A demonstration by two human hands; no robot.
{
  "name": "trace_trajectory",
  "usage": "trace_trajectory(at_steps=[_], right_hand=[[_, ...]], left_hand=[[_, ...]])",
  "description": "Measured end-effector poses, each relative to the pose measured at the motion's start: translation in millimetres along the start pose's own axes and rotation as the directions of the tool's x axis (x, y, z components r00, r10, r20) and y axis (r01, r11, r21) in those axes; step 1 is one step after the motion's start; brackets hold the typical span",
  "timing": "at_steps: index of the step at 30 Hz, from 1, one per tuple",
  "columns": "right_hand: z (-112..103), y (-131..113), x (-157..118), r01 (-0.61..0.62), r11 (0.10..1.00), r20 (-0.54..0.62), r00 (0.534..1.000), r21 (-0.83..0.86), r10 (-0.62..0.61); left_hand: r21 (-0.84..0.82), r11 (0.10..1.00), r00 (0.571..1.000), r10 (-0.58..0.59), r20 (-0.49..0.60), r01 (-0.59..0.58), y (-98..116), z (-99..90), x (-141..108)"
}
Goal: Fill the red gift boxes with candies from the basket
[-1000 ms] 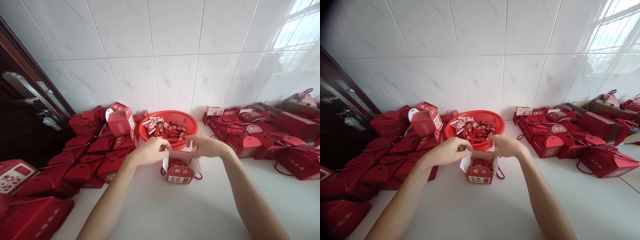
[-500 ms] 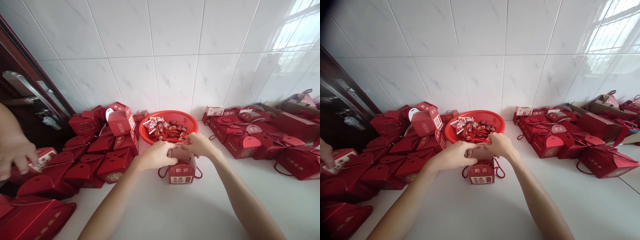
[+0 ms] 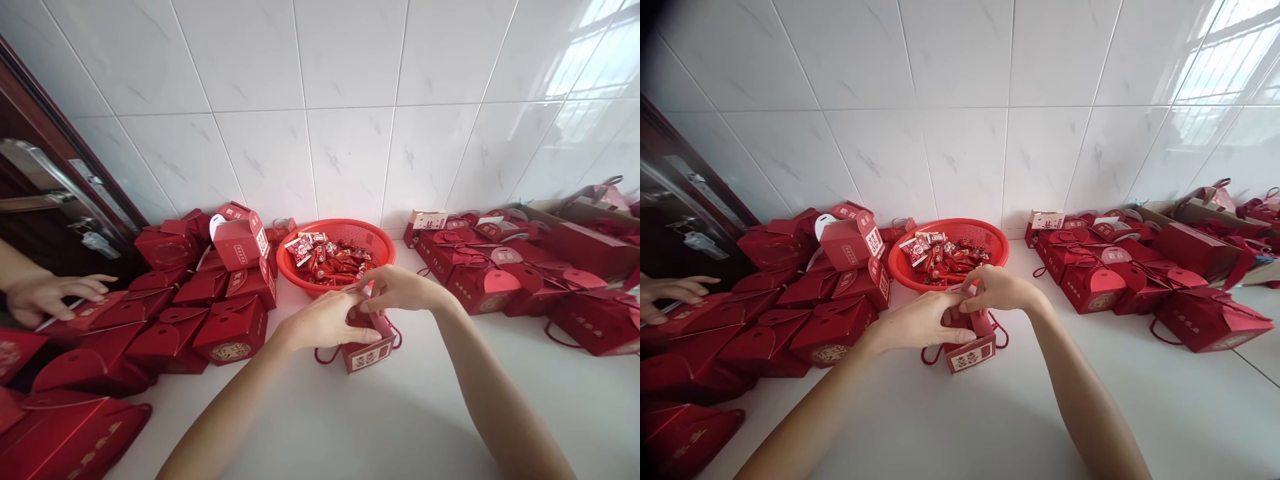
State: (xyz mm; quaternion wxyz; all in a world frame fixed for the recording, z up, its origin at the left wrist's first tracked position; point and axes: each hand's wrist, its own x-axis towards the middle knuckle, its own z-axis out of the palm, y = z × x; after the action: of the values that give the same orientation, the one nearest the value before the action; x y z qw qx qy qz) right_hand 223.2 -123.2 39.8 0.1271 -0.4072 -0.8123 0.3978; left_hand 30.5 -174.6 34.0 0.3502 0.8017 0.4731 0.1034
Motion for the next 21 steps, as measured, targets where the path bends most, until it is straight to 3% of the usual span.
trace_trajectory(at_steps=[5, 8, 15, 21], right_hand=[[-4.2, 3.2, -3.9, 0.038, 0.999, 0.061, 0.997, 0.020, -0.039], [-2.5, 5.9, -1.6, 0.088, 0.996, 0.105, 0.991, -0.007, -0.087], [0.8, 7.3, 2.6, 0.129, 0.991, 0.135, 0.983, -0.043, -0.122], [-14.7, 13.8, -4.6, 0.095, 0.992, 0.167, 0.983, -0.080, -0.081]], left_hand=[[-0.039, 0.999, 0.999, 0.014, 0.036, -0.012, -4.1, -8.5, -2.7], [0.029, 0.999, 1.000, -0.018, 0.019, 0.017, -5.9, -18.8, -7.7], [0.144, 0.988, 0.973, -0.026, -0.228, 0.060, -5.2, -23.0, -13.0], [0.256, 0.967, 0.999, 0.007, -0.051, 0.007, -3.2, -5.1, -3.6]])
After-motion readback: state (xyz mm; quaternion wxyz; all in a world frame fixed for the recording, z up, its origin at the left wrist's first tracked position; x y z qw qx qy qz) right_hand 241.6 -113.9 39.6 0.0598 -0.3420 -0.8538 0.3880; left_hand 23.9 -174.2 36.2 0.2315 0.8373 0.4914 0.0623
